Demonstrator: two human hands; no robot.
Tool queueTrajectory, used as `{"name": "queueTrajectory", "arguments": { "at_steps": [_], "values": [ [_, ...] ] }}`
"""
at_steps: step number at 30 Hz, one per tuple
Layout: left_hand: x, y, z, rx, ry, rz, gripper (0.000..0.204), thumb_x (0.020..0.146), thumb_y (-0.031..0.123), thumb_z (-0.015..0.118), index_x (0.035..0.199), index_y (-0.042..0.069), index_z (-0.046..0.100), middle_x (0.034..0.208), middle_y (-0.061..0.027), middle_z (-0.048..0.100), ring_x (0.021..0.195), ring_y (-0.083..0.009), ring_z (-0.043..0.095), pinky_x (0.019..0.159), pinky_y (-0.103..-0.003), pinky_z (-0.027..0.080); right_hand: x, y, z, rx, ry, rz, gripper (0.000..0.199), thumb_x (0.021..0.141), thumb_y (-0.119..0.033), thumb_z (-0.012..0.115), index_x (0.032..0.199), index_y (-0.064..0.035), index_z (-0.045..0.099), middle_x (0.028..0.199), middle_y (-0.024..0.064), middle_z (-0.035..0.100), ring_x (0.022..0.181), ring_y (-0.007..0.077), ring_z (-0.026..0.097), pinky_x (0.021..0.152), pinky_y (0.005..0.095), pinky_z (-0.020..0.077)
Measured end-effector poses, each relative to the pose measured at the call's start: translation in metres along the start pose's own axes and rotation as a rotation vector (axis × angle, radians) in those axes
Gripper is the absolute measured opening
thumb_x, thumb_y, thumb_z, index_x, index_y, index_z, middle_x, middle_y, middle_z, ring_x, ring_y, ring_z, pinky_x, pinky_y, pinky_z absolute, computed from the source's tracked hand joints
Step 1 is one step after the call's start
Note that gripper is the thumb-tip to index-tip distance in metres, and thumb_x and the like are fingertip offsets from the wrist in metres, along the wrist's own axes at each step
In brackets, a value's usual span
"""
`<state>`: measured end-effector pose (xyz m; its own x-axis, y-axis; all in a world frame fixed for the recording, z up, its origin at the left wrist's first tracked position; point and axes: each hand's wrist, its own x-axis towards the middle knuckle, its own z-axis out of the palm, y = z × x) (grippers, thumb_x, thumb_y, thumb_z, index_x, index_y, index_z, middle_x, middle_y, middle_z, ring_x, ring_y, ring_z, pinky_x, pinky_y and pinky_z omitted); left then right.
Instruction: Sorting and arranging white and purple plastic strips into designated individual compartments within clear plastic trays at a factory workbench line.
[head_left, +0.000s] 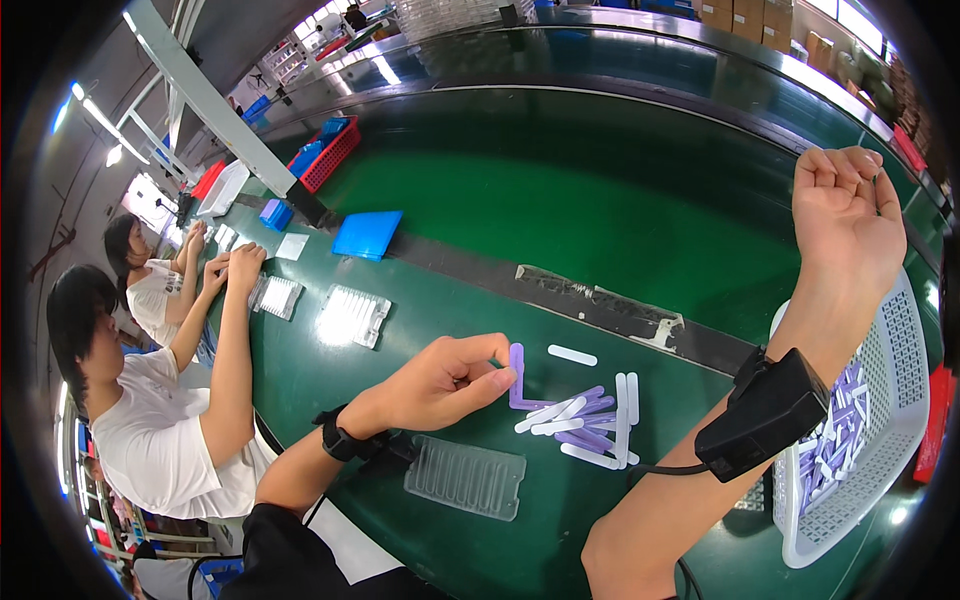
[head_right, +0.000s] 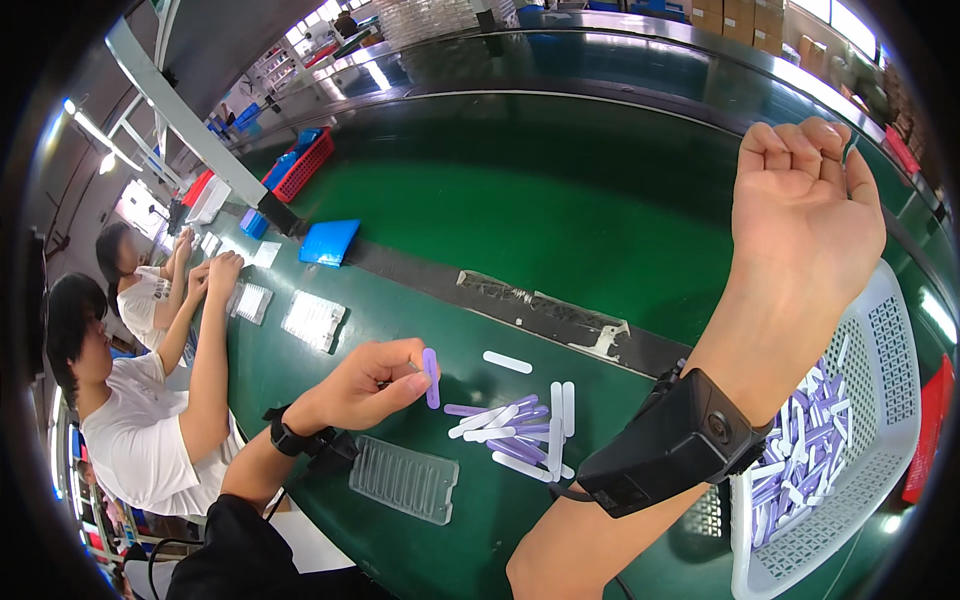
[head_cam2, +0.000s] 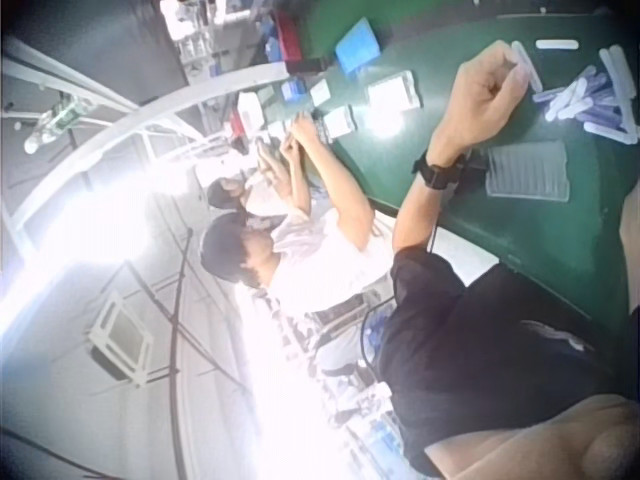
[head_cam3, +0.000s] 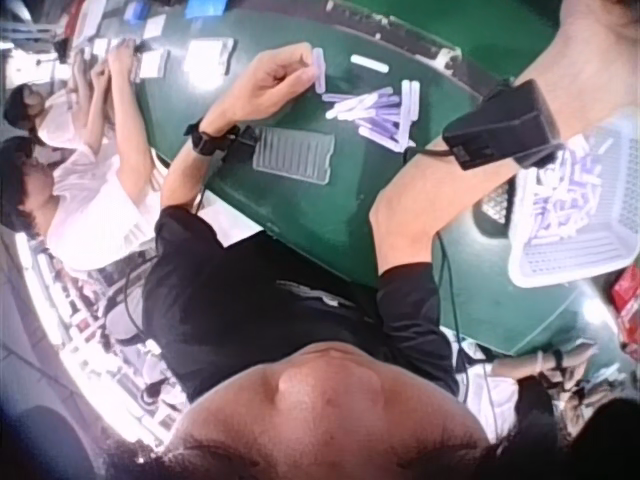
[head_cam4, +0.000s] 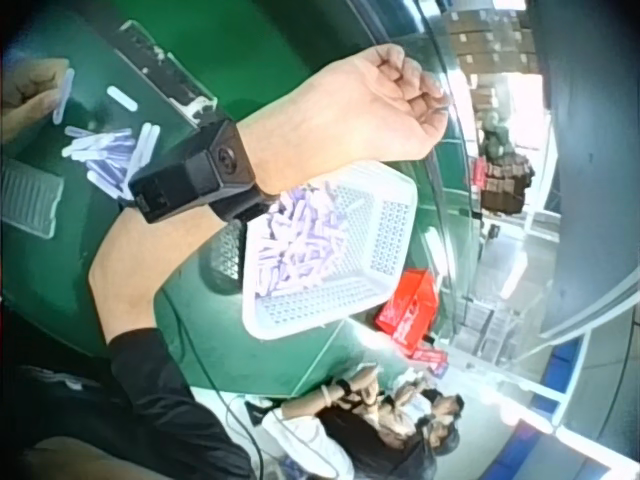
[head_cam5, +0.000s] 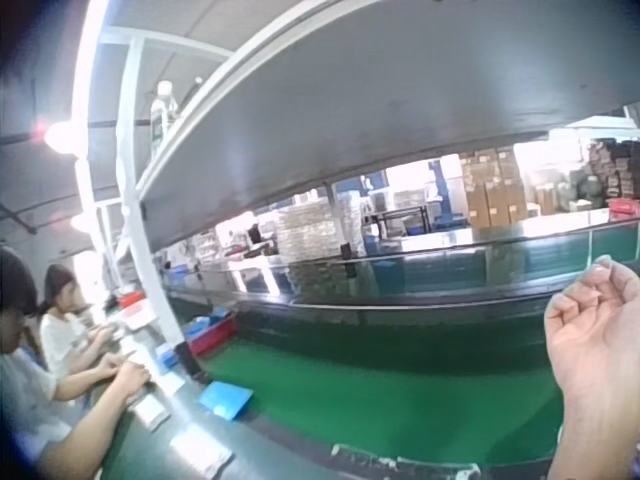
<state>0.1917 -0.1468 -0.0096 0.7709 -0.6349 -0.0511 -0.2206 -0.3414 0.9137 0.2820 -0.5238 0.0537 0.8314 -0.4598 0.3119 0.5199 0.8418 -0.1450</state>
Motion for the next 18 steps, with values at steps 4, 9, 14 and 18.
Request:
{"name": "queueTrajectory", "arguments": {
  "at_steps": [4, 9, 14, 18],
  "values": [
    [-0.002, 0.002, 0.006, 0.009, 0.002, 0.053, 0.016, 0.108, 0.014, 0.056, 0.095, 0.005, 0.052, 0.055, 0.0037, 0.036, 0.054, -0.0068, 0.026, 0.051, -0.031, 0.022, -0.003, -0.009, 0.006, -0.071, 0.058, -0.068, 0.018, 0.104, -0.012, 0.037, 0.100, -0.0009, 0.050, 0.085, 0.0081, 0.053, 0.072, 0.0180, 0.044, 0.074, 0.0371, 0.0389],
    [-0.009, 0.002, 0.004, 0.045, 0.019, 0.004, 0.015, 0.107, 0.014, 0.057, 0.096, 0.005, 0.055, 0.055, 0.0032, 0.036, 0.054, -0.0072, 0.027, 0.051, -0.031, 0.023, 0.002, -0.001, -0.005, -0.041, 0.079, -0.058, 0.019, 0.104, -0.013, 0.036, 0.101, -0.0006, 0.050, 0.085, 0.0083, 0.054, 0.071, 0.0179, 0.044, 0.073, 0.0376, 0.0390],
    [-0.013, 0.039, -0.007, 0.272, -0.133, -0.258, 0.021, 0.099, 0.014, 0.062, 0.082, 0.002, 0.059, 0.055, -0.0048, 0.042, 0.050, -0.0140, 0.035, 0.049, -0.034, 0.029, 0.007, -0.024, -0.004, -0.023, 0.016, 0.006, 0.020, 0.104, -0.014, 0.034, 0.102, 0.0000, 0.047, 0.085, 0.0089, 0.052, 0.073, 0.0184, 0.045, 0.072, 0.0380, 0.0392],
    [-0.040, 0.045, 0.013, 0.413, -0.173, -0.359, 0.022, 0.093, 0.018, 0.065, 0.076, 0.005, 0.063, 0.058, -0.0111, 0.058, 0.051, -0.0287, 0.057, 0.051, -0.039, 0.043, 0.020, -0.022, -0.006, -0.011, 0.129, -0.105, 0.020, 0.101, -0.012, 0.032, 0.099, 0.0021, 0.046, 0.085, 0.0121, 0.051, 0.072, 0.0196, 0.044, 0.071, 0.0393, 0.0390]
  ]
}}
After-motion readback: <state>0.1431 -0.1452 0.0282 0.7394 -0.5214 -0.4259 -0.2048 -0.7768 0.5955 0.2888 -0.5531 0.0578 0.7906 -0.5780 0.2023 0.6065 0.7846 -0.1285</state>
